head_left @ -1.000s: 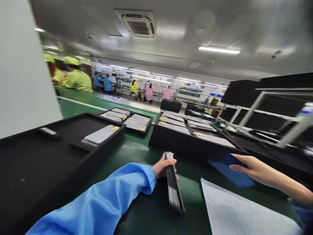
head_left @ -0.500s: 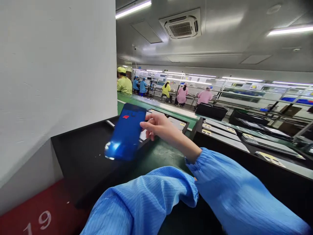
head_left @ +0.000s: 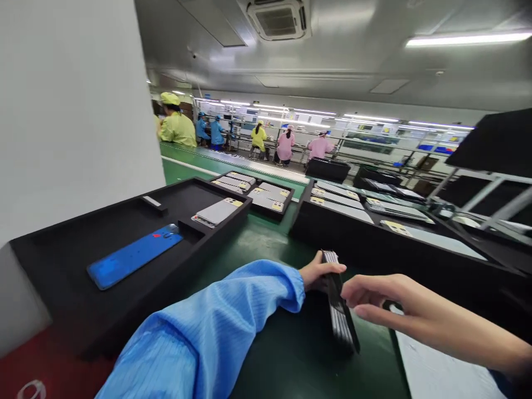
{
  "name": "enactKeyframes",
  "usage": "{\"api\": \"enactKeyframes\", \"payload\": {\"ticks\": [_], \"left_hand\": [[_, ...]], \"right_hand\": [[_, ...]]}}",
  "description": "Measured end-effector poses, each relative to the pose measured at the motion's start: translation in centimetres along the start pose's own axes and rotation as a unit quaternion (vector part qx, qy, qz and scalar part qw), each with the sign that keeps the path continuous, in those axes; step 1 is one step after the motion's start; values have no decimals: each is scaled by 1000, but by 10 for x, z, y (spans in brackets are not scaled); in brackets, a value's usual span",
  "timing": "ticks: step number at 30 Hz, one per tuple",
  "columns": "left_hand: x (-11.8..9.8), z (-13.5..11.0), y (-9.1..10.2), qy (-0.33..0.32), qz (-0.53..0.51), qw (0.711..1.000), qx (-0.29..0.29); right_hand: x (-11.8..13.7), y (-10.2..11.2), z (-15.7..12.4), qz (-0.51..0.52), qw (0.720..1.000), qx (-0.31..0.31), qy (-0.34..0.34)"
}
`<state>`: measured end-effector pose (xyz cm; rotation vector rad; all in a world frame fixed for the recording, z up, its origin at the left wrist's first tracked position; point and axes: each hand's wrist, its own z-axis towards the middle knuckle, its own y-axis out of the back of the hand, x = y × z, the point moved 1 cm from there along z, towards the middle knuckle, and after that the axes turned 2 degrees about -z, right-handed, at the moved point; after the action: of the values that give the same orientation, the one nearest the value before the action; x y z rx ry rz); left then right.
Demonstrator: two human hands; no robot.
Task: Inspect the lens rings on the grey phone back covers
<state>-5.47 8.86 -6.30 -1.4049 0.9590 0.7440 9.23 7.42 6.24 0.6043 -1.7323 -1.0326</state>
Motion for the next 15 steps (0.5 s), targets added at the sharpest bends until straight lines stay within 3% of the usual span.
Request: {"api": "enactKeyframes", "payload": {"ticks": [5, 10, 12, 15], "left_hand": [[6, 5, -2, 2, 13, 999, 45], [-10, -6, -13, -69, 56, 994, 69], [-17, -14, -23, -111, 88, 987, 75], [-24, -26, -39, -154, 137, 974, 92]], "right_hand": [[-50, -21, -47, 60, 991, -75, -90], [-83, -57, -60, 145, 977, -105, -118], [-88, -70, -56, 216, 964, -116, -107], [-83, -86, -46, 298, 947, -111, -33]]}}
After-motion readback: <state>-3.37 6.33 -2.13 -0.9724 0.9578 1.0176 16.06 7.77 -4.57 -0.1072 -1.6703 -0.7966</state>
